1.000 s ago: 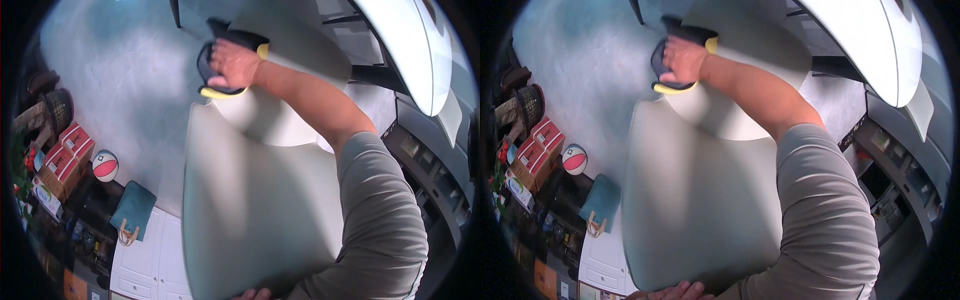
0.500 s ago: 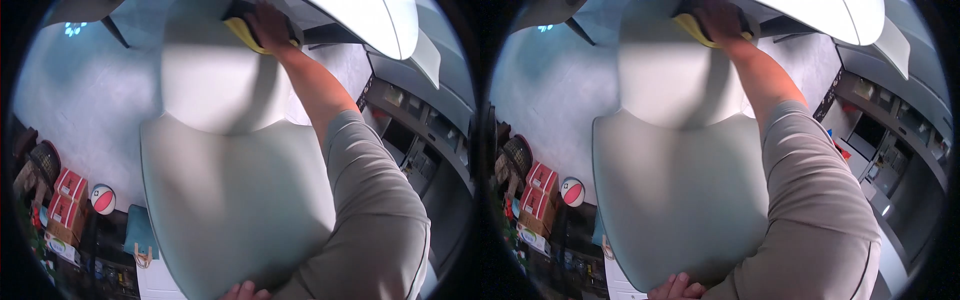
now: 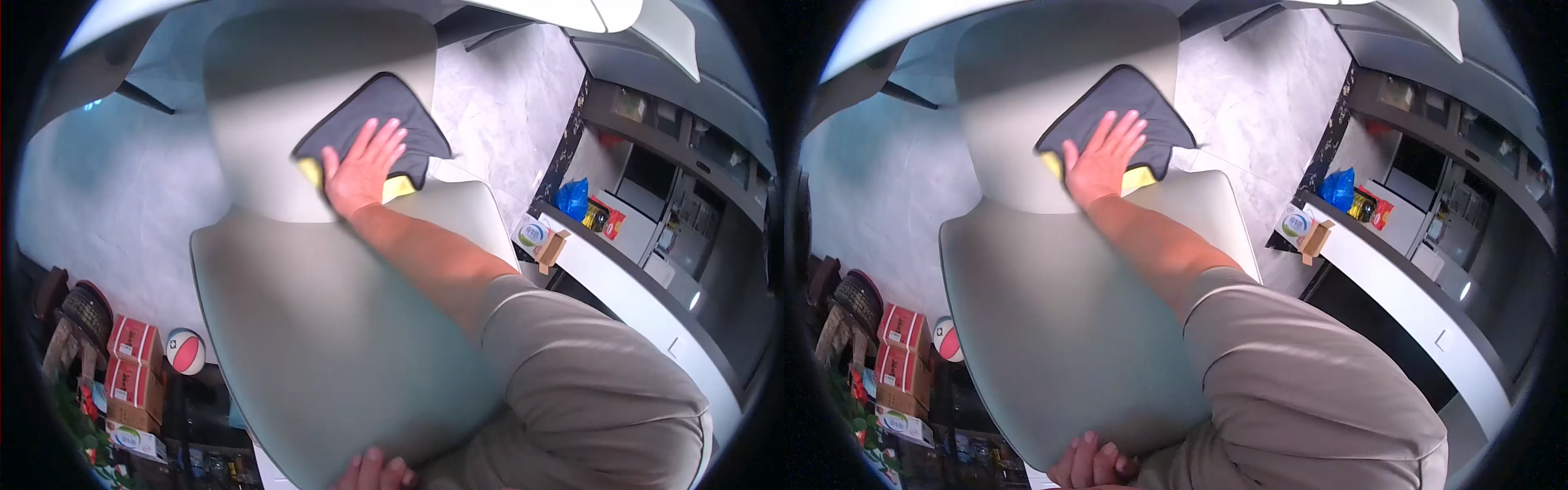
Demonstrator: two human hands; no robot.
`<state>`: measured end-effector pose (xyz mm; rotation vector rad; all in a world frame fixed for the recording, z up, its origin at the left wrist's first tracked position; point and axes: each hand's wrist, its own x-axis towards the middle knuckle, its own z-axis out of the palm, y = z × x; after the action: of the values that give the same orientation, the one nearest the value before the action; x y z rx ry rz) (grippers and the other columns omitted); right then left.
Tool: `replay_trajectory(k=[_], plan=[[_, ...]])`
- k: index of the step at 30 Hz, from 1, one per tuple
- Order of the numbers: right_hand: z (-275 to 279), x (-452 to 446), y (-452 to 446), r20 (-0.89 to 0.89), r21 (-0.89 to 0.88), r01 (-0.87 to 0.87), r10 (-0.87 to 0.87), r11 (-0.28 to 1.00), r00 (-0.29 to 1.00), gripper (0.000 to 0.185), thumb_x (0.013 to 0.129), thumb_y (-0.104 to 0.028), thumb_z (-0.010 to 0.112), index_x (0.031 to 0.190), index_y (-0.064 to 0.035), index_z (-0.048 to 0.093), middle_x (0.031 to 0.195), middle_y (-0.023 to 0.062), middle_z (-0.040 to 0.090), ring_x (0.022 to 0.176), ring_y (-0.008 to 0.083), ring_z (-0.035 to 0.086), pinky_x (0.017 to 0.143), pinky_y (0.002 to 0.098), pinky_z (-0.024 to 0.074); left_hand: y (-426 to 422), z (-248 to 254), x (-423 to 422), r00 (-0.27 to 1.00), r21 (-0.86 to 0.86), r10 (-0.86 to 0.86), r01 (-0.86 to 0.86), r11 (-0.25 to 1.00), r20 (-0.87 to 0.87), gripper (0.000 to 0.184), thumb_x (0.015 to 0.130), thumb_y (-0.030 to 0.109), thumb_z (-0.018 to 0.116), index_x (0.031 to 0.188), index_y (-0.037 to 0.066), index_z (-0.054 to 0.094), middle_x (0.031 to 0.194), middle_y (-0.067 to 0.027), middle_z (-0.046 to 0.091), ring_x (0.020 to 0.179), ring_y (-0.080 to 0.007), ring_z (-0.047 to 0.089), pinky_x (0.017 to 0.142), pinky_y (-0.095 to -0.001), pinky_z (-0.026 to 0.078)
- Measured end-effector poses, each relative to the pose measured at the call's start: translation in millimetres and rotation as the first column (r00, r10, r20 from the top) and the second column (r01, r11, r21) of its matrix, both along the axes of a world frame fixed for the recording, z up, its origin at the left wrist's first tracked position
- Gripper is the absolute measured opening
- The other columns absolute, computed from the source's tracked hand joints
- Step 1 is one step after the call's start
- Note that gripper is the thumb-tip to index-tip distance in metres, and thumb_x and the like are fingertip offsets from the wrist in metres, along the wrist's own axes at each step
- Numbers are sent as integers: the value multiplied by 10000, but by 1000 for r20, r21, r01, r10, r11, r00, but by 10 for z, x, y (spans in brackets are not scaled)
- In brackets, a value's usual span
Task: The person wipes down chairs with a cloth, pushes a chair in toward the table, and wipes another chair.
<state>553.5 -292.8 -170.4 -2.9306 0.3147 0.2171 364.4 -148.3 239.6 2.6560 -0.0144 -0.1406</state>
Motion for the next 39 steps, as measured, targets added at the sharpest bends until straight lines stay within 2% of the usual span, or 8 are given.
replay_trajectory(k=[11, 17, 22, 26, 29, 34, 36, 39], plan=[[-200, 1339, -412, 192, 59, 102, -111, 993, 975, 1035, 944, -625, 545, 1552, 156, 243, 1636, 400, 133, 1528, 573, 75, 1225, 677, 38, 66, 155, 80, 964, -50, -34, 22, 999, -263, 185, 1063, 284, 570, 1138, 172, 695, 1111, -61, 761, 985, -211, 687, 835, -363, 504], [-299, 1444, -679, 263, 0, -4, 4, 1000, 965, 961, 1002, -594, 472, 1532, 178, 257, 1597, 407, 247, 1510, 546, 204, 1260, 574, 129, 89, 76, 38, 991, -61, -63, 56, 997, -119, 183, 1058, 294, 575, 1100, 174, 706, 1080, -49, 756, 962, -193, 680, 827, -337, 484], [198, 105, 228, -132, 51, -114, 119, 992, 984, 984, 1021, -576, 448, 1559, 190, 145, 1629, 436, 39, 1529, 584, 35, 1257, 615, 33, -71, -235, -57, 978, -10, 53, -52, 999, 204, 205, 1069, 303, 557, 1043, 175, 714, 1046, -37, 753, 926, -179, 670, 818, -322, 478], [353, 181, 5, -351, 213, -198, 264, 957, 898, 1086, 980, -653, 495, 1584, 152, 84, 1640, 338, 177, 1510, 467, 230, 1251, 518, 172, -8, -364, -83, 951, -12, 9, -5, 1000, 310, 197, 1069, 301, 558, 1063, 175, 709, 1038, -35, 752, 940, -178, 669, 806, -331, 486], [114, 553, -218, -75, 181, -177, 193, 967, 978, 1142, 917, -700, 566, 1595, 112, 137, 1609, 322, 294, 1496, 429, 301, 1235, 479, 233, 50, 13, -42, 997, -24, -17, 15, 1000, -72, 208, 1075, 307, 549, 1116, 169, 698, 1063, -38, 757, 960, -188, 673, 830, -337, 498], [-305, 1785, -616, 323, -54, -18, 34, 998, 946, 1035, 927, -709, 510, 1536, 110, 342, 1566, 365, 362, 1450, 502, 367, 1193, 573, 293, 163, 221, 167, 978, -38, -76, 70, 997, -194, 289, 1087, 327, 526, 1274, 160, 669, 1165, -15, 746, 1009, -198, 671, 885, -333, 506], [-138, 1940, -497, 52, -164, 66, -58, 984, 997, 985, 968, -716, 401, 1616, 14, 263, 1697, 231, 208, 1578, 402, 160, 1270, 524, 144, 343, 219, 192, 919, -76, -218, 204, 976, -328, 323, 1091, 334, 516, 1324, 159, 656, 1208, -6, 737, 1039, -198, 667, 899, -329, 504], [-462, 1548, -381, 344, -382, -250, 388, 890, 855, 910, 944, -652, 517, 1545, 21, 391, 1594, 330, 345, 1481, 499, 313, 1185, 621, 270, 403, 65, -11, 892, -116, -420, 406, 907, -168, 372, 1094, 342, 505, 1396, 156, 619, 1269, -1, 715, 1128, -192, 651, 990, -350, 466]])
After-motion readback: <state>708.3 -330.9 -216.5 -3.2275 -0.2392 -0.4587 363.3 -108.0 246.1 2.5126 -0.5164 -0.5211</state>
